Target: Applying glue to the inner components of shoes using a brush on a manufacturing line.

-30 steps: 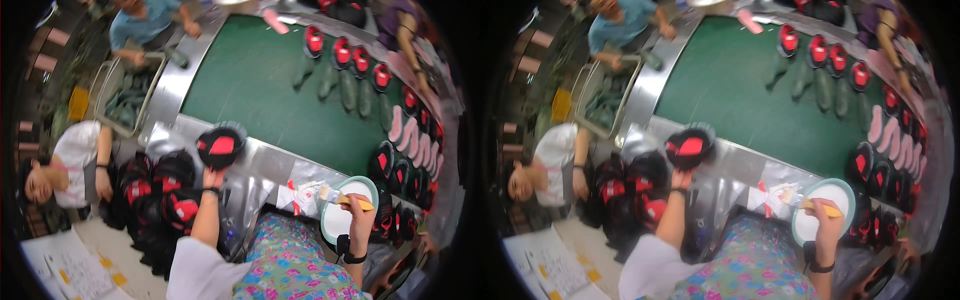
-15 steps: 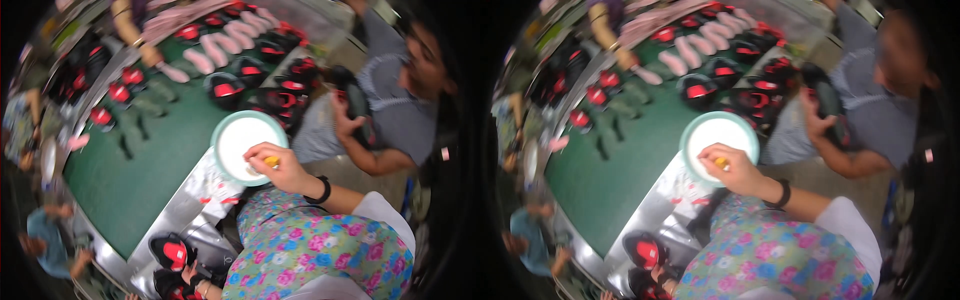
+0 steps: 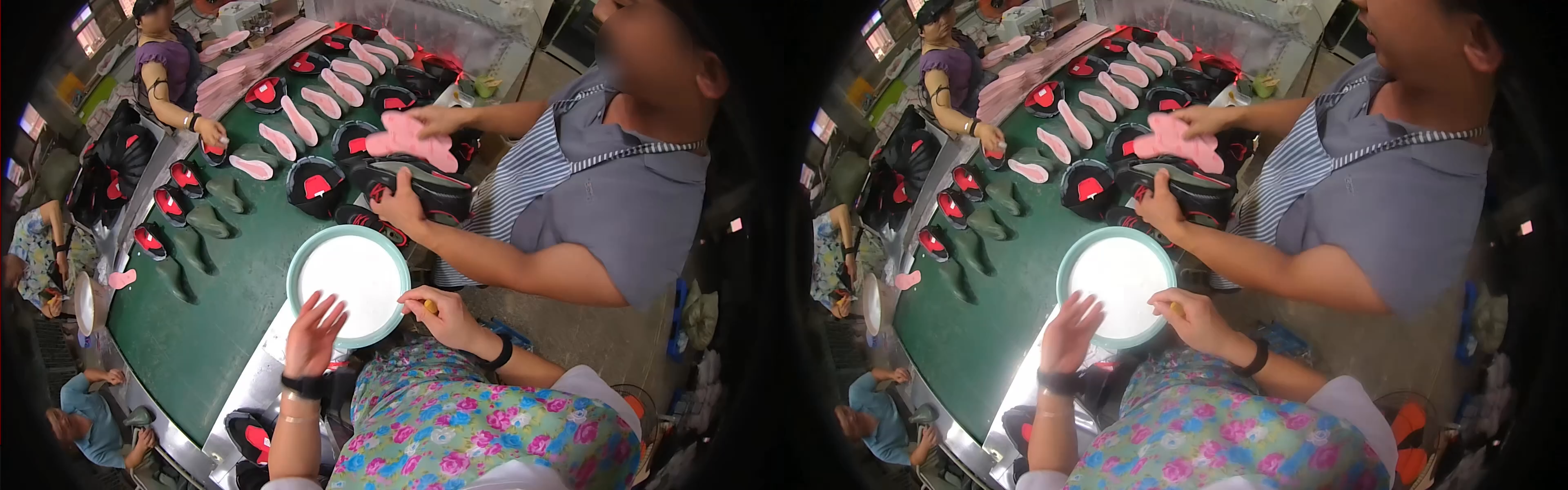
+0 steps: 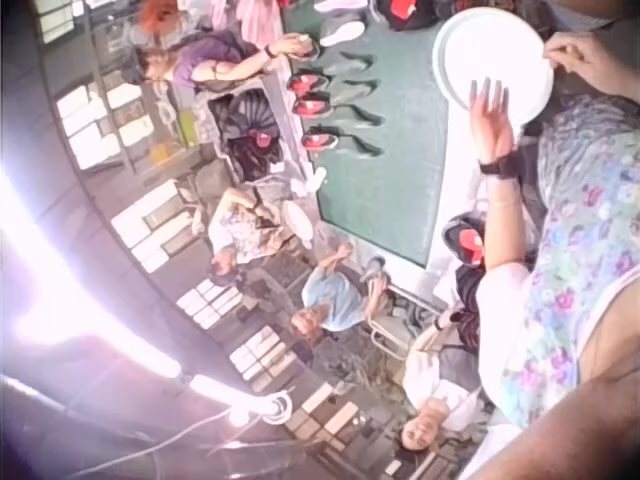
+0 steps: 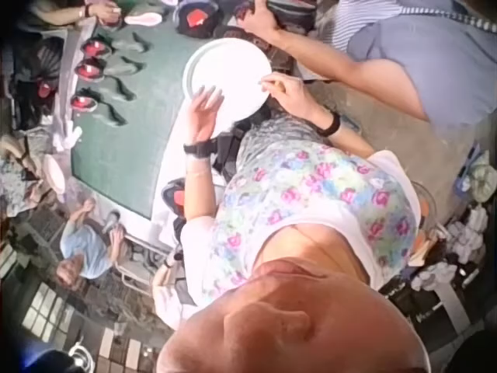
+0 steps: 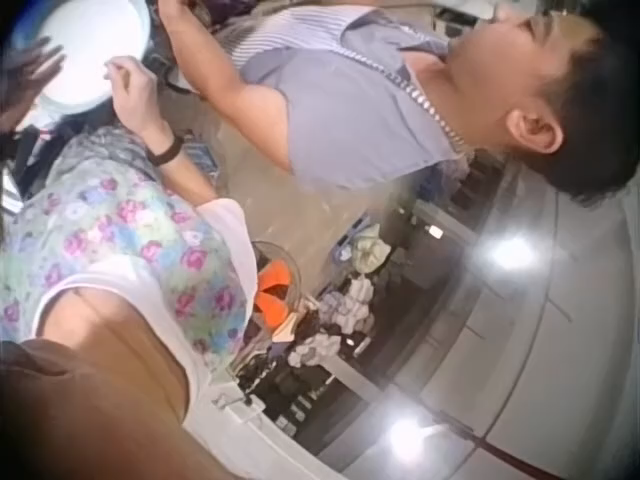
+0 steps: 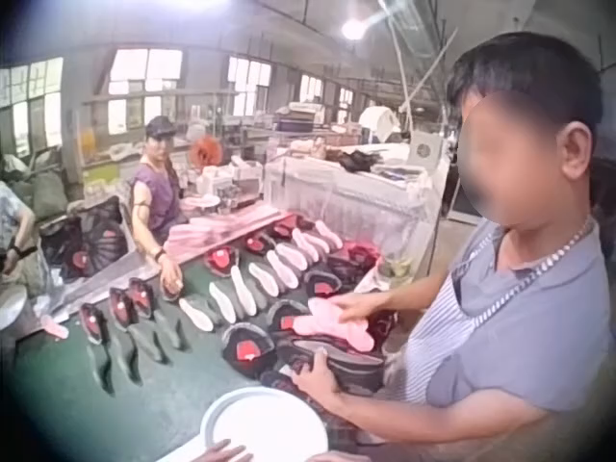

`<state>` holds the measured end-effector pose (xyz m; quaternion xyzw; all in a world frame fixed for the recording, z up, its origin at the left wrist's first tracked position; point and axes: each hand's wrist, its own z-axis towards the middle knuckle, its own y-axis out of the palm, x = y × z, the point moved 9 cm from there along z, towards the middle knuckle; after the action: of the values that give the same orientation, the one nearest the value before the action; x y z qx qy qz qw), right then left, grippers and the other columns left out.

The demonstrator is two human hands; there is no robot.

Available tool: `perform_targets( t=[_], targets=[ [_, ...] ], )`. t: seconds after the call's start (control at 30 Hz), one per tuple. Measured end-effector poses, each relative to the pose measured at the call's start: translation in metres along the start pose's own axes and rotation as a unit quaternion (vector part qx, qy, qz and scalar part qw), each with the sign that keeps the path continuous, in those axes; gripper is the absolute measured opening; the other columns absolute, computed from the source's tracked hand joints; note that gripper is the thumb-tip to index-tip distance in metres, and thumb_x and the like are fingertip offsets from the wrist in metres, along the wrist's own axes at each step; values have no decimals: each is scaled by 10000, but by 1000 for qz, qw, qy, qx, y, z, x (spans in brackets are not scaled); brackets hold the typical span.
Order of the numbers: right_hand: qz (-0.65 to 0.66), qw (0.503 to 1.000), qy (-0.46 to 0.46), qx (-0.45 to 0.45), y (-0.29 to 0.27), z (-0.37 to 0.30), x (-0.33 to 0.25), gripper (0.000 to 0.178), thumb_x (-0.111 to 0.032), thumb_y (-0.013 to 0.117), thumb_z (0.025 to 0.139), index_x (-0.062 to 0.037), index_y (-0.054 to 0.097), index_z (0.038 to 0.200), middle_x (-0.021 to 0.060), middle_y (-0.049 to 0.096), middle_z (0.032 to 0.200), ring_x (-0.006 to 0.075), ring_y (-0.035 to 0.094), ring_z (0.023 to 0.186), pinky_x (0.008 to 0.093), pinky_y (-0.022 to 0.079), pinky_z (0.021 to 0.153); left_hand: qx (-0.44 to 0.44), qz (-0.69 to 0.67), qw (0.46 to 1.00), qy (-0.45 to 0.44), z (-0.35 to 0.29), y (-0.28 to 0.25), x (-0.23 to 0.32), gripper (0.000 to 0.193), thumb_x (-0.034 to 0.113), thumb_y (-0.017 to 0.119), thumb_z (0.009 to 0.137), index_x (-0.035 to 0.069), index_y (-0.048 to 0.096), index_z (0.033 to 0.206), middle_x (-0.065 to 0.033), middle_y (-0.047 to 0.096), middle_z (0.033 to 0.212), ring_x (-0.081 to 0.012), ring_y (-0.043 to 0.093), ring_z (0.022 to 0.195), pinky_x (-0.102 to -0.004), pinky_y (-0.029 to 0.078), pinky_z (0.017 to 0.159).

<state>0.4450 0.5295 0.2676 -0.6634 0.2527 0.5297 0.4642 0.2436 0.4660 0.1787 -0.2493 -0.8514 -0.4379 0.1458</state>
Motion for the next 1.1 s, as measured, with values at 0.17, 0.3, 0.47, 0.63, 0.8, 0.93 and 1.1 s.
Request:
perform_targets(
  t=[0.17,0.3,0.47,0.63,0.8,0.93,1.1],
  targets=[
    [13,1000,15,13,-15,-14,41,160,-93,549,910,-7,608,1032,115,649,884,183,652,796,288,502,724,2,34,998,-55,56,51,-51,537,107,584,880,-47,320,1321,-189,454,1217,-370,475,1160,-453,389,1023],
    [-2,998,8,66,-37,-20,72,151,-84,538,924,-11,622,1026,72,654,811,125,639,735,240,481,649,39,41,996,-64,79,63,-81,432,120,624,859,-26,425,1214,-155,462,1169,-341,500,1096,-437,418,970],
    [6,992,60,109,-62,-20,111,160,-100,538,926,-5,635,1010,64,653,794,114,632,740,237,478,667,48,64,995,-62,113,54,-107,249,116,633,853,15,504,1040,-113,485,1093,-259,518,944,-387,443,907],
    [36,991,76,107,-70,-18,143,138,-85,573,905,-1,637,993,72,656,824,123,640,757,246,492,687,97,59,993,-26,132,49,-121,77,53,605,847,29,552,898,-57,537,913,-193,518,866,-322,453,799],
    [31,995,58,76,-63,-9,152,125,-85,603,878,-4,638,968,113,669,831,180,669,749,283,511,677,122,72,990,-16,148,40,-136,181,42,595,837,29,536,1007,-61,545,954,-193,522,889,-308,451,780],
    [21,993,75,93,-74,-6,171,134,-101,616,868,-10,645,962,119,674,815,201,674,759,289,509,682,137,70,987,-35,139,64,-139,475,30,591,825,29,403,1261,-73,527,1041,-200,521,924,-322,457,782],
    [30,982,119,141,-99,14,204,143,-128,647,846,-11,662,927,104,676,791,155,653,742,284,495,677,115,66,990,-57,153,66,-146,529,48,604,830,16,369,1303,-88,516,1071,-210,520,958,-331,461,818]
  ],
)
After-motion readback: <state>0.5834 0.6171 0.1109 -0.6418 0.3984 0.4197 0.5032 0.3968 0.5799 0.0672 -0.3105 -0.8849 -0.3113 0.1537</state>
